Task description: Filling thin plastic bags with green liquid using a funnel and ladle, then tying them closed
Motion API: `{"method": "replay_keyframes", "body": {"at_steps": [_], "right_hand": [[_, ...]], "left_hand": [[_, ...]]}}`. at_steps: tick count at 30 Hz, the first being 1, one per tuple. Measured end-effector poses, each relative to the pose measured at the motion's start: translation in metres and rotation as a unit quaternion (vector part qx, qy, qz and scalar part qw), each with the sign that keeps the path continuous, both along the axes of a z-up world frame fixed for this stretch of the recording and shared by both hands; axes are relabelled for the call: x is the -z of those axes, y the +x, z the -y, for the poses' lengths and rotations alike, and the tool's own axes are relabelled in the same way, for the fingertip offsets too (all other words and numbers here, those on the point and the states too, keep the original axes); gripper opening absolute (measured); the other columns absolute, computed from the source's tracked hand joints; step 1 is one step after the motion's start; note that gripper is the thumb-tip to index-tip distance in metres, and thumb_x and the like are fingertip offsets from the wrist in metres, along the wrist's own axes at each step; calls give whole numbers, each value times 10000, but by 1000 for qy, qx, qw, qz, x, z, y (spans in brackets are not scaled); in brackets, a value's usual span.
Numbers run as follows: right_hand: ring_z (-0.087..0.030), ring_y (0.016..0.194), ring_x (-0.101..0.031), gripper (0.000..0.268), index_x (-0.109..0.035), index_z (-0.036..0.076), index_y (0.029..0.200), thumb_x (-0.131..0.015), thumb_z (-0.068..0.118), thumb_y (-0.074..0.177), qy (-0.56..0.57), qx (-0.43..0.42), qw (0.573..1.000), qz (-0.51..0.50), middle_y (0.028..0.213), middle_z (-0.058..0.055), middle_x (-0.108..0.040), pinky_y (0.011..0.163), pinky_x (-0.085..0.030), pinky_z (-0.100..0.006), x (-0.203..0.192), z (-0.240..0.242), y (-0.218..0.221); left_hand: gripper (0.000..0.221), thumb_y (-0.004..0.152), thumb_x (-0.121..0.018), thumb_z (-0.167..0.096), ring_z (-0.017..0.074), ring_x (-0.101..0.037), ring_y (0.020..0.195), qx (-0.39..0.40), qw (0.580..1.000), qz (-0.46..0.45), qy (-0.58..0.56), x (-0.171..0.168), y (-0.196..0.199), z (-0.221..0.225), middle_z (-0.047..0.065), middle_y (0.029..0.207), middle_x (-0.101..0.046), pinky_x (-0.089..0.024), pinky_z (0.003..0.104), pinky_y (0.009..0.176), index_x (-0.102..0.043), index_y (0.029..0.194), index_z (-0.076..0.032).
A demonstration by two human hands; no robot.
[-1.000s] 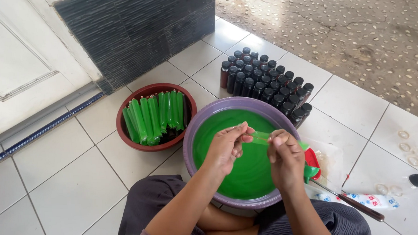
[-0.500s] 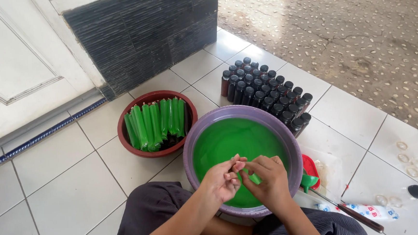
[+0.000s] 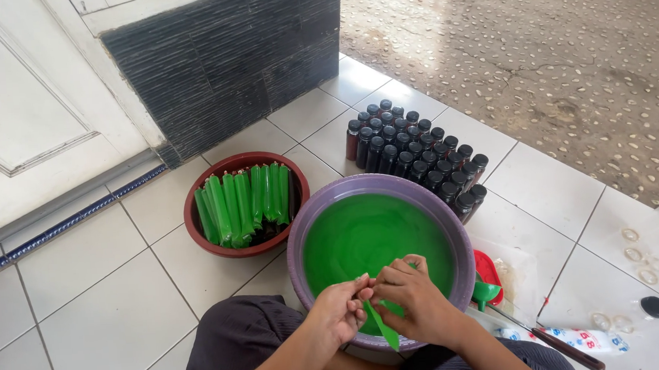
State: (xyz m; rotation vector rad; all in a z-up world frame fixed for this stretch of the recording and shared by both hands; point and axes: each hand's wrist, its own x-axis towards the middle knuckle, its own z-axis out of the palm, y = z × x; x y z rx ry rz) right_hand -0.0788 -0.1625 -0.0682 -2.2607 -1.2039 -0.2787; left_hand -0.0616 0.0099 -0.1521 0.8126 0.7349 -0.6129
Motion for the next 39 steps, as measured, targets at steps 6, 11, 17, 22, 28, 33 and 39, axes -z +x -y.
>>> {"method": "replay_keyframes", "body": {"at_steps": [6,11,17,22,28,33,39], "right_hand": [[-132,871,-520,135,-612,221,784,-711,152,845,59,-10,983,-175,894,76,-602,848,-252,-363,7,9,-5],[-153,932,-633,164,-635,138,855,-720,254,932,201,-29,918,-341,932,-11,-663,898,-402,-355,31,20,-3],[-115,665,-491,156,-636,77,881,-690,197,964,273,-30,821,-501,860,-43,-605,606,-403,-272,33,32,4],[-68,645,-537,223,-594,223,821,-735,300,975,14,6,969,-248,739,111,-602,878,-369,-299,-4,23,8],[-150,680,-672,182,-762,216,974,-733,389,926,-115,14,989,-88,881,56,-724,725,-390,-360,-32,15,9],[-162,796,-588,286,-598,226,744,-723,423,909,-58,-5,998,-9,841,89,-615,781,-275,-423,-12,19,-2],[-78,657,-309,356,-433,145,779,-544,298,1081,603,96,482,-628,781,48,-329,684,-314,-280,70,14,-15]], "left_hand": [[153,1013,-706,-180,33,-467,410,-3,1000,24,13,6,-10,9,-21,630,-661,-539,252,578,-737,926,-57],[176,993,-727,-255,38,-415,420,-1,998,53,38,-2,-24,12,2,722,-729,-525,276,634,-748,952,-85],[232,956,-749,-268,110,-545,740,5,973,174,150,-13,-34,21,-9,763,-654,-428,282,603,-766,776,-123],[256,959,-739,-221,111,-531,578,2,902,324,285,-20,-37,26,11,718,-580,-422,270,490,-778,742,-90],[202,939,-699,-218,168,-672,749,-14,766,479,428,-44,-28,14,31,751,-703,-494,336,736,-797,804,-104],[288,977,-653,-281,115,-553,567,3,801,442,403,-54,-24,3,-7,697,-562,-480,306,645,-761,741,-157],[181,951,-725,-148,177,-644,564,-45,788,469,398,-54,-38,20,83,750,-620,-542,267,499,-792,810,-58]]}}
